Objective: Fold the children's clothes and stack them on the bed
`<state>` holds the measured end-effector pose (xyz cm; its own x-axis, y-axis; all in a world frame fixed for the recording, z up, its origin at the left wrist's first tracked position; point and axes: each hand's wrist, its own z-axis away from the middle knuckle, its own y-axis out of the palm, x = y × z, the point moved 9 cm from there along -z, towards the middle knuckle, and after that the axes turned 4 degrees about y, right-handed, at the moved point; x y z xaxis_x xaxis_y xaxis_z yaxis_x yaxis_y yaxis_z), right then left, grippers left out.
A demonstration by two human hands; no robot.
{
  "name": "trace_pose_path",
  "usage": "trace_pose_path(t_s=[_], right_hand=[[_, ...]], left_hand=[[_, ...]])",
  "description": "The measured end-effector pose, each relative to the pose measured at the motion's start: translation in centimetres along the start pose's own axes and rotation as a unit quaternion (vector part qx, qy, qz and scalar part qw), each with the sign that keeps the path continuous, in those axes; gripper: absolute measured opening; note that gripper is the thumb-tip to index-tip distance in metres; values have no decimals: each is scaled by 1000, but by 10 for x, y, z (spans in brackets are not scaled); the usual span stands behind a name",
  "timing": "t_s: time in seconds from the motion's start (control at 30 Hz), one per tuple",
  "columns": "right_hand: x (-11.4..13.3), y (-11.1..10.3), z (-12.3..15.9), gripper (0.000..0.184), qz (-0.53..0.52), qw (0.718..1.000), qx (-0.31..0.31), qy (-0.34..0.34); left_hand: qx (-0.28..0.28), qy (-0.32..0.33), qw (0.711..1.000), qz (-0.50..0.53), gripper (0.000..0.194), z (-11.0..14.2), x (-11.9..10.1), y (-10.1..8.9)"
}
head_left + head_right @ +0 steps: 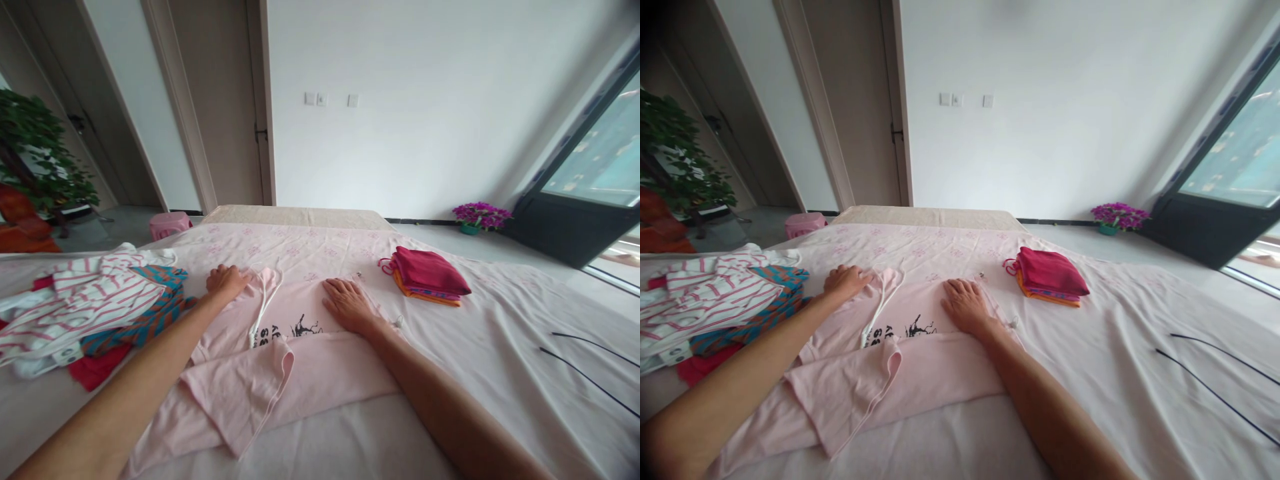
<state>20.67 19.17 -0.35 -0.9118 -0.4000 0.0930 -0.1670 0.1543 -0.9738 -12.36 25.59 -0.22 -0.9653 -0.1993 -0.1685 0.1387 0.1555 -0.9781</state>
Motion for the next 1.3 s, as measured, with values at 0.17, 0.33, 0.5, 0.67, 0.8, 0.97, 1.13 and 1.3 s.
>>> trace_pose_path(t_s=[0.17,0.33,0.5,0.67,0.8,0.97,1.13,1.3], right_hand=[[1,-2,0,52,-4,1000,-3,-7],[0,-4,0,51,-8,1000,-4,-4],[2,-6,1,51,-7,1000,-13,-9],[3,-8,3,50,-4,1000,-21,-12],[2,-8,4,50,-11,1000,-16,-8],[-7,-7,5,50,-8,1000,-7,19],[-13,-7,6,51,-3,999,-15,44],[-25,-6,8,50,7,994,-31,102]], left_hand=[[-9,-31,998,44,40,-17,1,4],[-64,-47,996,35,41,-11,11,-8],[-131,61,989,12,39,15,-9,-29],[-82,214,972,52,43,52,-37,-6],[-45,275,960,-1,56,63,-36,22],[-29,193,979,-55,66,45,-8,34],[-52,138,986,-82,66,38,17,28],[-89,101,987,-90,61,41,34,7]])
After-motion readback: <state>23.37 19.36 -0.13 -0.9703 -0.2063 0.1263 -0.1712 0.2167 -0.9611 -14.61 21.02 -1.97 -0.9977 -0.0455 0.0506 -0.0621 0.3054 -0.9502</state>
